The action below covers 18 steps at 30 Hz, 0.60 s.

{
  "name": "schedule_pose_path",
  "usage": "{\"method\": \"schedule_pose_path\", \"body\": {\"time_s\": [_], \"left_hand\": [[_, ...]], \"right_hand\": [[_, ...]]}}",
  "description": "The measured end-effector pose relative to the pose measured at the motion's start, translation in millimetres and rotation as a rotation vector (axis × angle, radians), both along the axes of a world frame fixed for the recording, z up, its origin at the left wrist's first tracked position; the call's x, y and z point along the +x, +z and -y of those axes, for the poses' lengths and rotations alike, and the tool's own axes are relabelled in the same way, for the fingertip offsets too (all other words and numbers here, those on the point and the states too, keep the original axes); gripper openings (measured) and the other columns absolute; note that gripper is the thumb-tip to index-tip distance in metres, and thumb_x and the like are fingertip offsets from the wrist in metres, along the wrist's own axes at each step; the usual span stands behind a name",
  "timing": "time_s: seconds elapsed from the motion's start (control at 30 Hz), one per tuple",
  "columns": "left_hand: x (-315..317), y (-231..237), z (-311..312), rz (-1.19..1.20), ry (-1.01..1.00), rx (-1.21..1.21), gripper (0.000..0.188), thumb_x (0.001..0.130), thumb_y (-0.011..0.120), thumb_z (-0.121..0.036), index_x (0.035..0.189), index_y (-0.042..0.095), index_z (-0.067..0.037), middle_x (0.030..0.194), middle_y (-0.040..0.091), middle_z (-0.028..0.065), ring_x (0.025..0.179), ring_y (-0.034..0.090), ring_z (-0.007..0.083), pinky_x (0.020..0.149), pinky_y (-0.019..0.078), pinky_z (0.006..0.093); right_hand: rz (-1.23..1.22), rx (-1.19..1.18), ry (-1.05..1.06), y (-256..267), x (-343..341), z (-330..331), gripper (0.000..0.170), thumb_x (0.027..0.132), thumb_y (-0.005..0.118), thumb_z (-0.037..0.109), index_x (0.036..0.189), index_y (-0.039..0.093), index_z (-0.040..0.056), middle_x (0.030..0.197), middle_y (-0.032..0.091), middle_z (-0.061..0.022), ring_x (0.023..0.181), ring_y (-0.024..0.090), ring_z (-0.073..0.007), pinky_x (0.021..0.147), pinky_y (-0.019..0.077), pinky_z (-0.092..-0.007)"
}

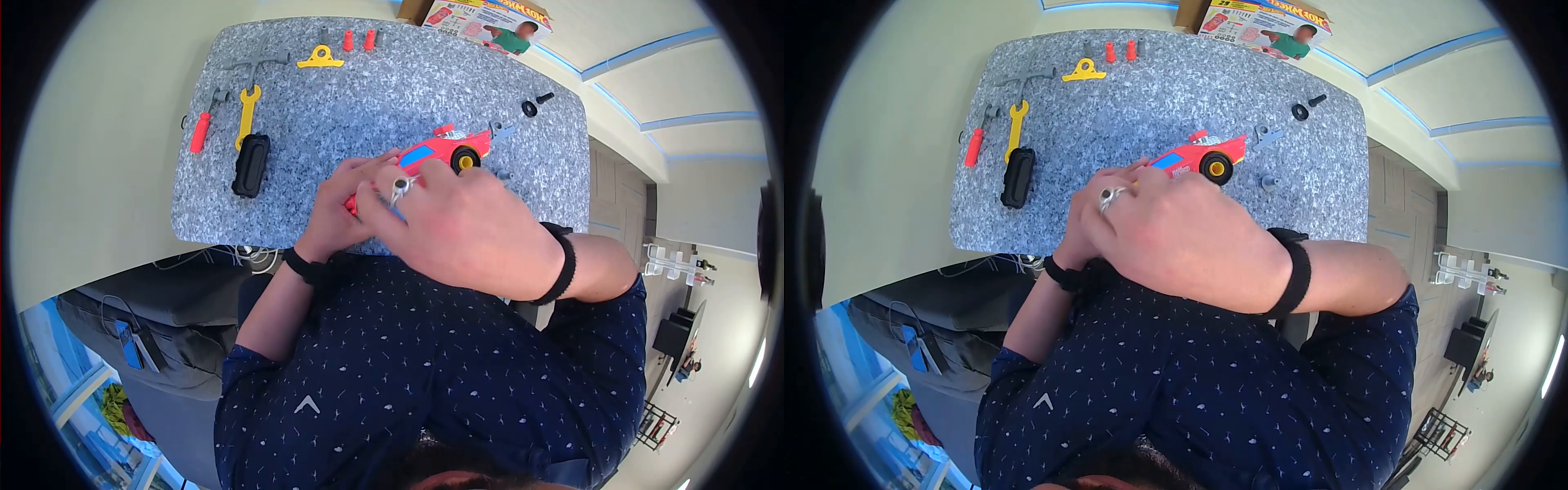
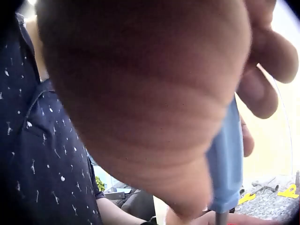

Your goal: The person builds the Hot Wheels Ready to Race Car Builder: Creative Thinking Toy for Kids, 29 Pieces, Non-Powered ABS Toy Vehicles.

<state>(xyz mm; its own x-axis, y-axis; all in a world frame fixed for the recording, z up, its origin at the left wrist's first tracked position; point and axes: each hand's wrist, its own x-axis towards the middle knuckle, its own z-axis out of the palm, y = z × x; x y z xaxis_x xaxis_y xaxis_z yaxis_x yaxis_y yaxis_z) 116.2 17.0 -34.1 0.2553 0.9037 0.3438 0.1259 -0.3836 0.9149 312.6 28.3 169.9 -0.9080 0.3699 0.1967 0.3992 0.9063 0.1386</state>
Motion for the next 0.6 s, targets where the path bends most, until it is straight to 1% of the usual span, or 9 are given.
{"method": "schedule_pose_path", "body": {"time_s": [0.07,0.13,0.23,0.27,0.33,0.43,0.47,0.53,0.6], "left_hand": [[0.2,-2.1,0.4,0.034,-0.010,-0.037,0.084,0.078,0.098,-0.014,0.158,0.072,-0.012,0.163,0.071,0.0072,0.134,0.070,0.0275,0.118,0.0546,0.0424],[-0.5,-3.1,-1.7,0.022,0.001,0.021,0.086,0.077,0.099,-0.014,0.158,0.072,-0.012,0.163,0.071,0.0072,0.135,0.070,0.0277,0.119,0.0546,0.0425],[-0.3,-4.9,-1.5,0.039,0.012,0.040,0.085,0.076,0.099,-0.014,0.157,0.072,-0.013,0.163,0.071,0.0073,0.135,0.070,0.0283,0.118,0.0551,0.0427],[-0.9,-4.9,-2.1,0.049,0.015,0.038,0.084,0.077,0.099,-0.014,0.156,0.072,-0.013,0.162,0.071,0.0073,0.136,0.070,0.0286,0.118,0.0554,0.0428],[-3.7,1.0,-1.4,-0.020,0.008,0.056,0.080,0.078,0.096,-0.011,0.155,0.073,-0.013,0.161,0.072,0.0087,0.135,0.071,0.0297,0.117,0.0565,0.0427],[-8.7,8.7,-1.9,-0.084,0.022,0.068,0.073,0.081,0.093,-0.008,0.152,0.075,-0.012,0.157,0.074,0.0103,0.133,0.073,0.0304,0.115,0.0578,0.0424],[-12.1,10.2,-3.3,-0.100,0.031,0.070,0.071,0.081,0.091,-0.007,0.150,0.075,-0.012,0.155,0.075,0.0108,0.132,0.073,0.0304,0.114,0.0582,0.0423],[-23.9,10.7,-7.2,-0.120,0.060,0.078,0.068,0.083,0.090,-0.006,0.149,0.076,-0.011,0.151,0.077,0.0112,0.131,0.074,0.0306,0.113,0.0586,0.0424],[-36.0,16.4,-11.0,-0.185,0.079,0.111,0.064,0.085,0.089,-0.004,0.147,0.076,-0.010,0.147,0.079,0.0128,0.128,0.075,0.0314,0.112,0.0589,0.0425]], "right_hand": [[0.001,0.034,0.008,-1.5,-0.3,1.3,0.022,0.087,0.079,0.020,0.099,0.069,0.0052,0.073,0.062,-0.0028,0.073,0.069,-0.0220,0.051,0.0541,-0.0345],[0.103,0.007,-0.033,-0.8,1.8,4.4,0.019,0.085,0.078,0.020,0.092,0.068,0.0055,0.072,0.063,-0.0025,0.074,0.068,-0.0218,0.053,0.0538,-0.0353],[0.198,-0.032,-0.108,-3.3,3.6,4.8,0.016,0.083,0.077,0.019,0.087,0.069,0.0072,0.073,0.064,-0.0023,0.082,0.069,-0.0231,0.059,0.0558,-0.0385],[0.170,-0.039,-0.110,-2.5,4.5,4.9,0.015,0.083,0.077,0.019,0.089,0.069,0.0077,0.076,0.066,-0.0029,0.086,0.069,-0.0237,0.065,0.0569,-0.0408],[0.117,-0.051,-0.115,1.2,9.5,4.2,0.014,0.085,0.076,0.017,0.093,0.069,0.0087,0.083,0.071,-0.0040,0.093,0.070,-0.0250,0.077,0.0592,-0.0452],[0.072,0.065,-0.162,6.1,28.0,-12.4,0.016,0.092,0.076,0.019,0.104,0.076,0.0091,0.084,0.074,-0.0039,0.101,0.073,-0.0242,0.089,0.0542,-0.0475],[-0.017,0.070,-0.198,2.0,39.9,-23.3,0.020,0.094,0.075,0.016,0.112,0.070,0.0090,0.089,0.075,-0.0057,0.100,0.073,-0.0281,0.097,0.0508,-0.0498],[-0.176,-0.071,-0.340,-0.8,71.3,-48.9,0.019,0.094,0.075,0.013,0.110,0.066,0.0099,0.091,0.073,-0.0110,0.097,0.073,-0.0360,0.089,0.0531,-0.0485],[-0.417,-0.229,-0.488,-21.9,116.9,-77.0,0.023,0.096,0.078,0.015,0.113,0.065,0.0065,0.088,0.072,-0.0171,0.088,0.073,-0.0436,0.076,0.0533,-0.0486]]}}
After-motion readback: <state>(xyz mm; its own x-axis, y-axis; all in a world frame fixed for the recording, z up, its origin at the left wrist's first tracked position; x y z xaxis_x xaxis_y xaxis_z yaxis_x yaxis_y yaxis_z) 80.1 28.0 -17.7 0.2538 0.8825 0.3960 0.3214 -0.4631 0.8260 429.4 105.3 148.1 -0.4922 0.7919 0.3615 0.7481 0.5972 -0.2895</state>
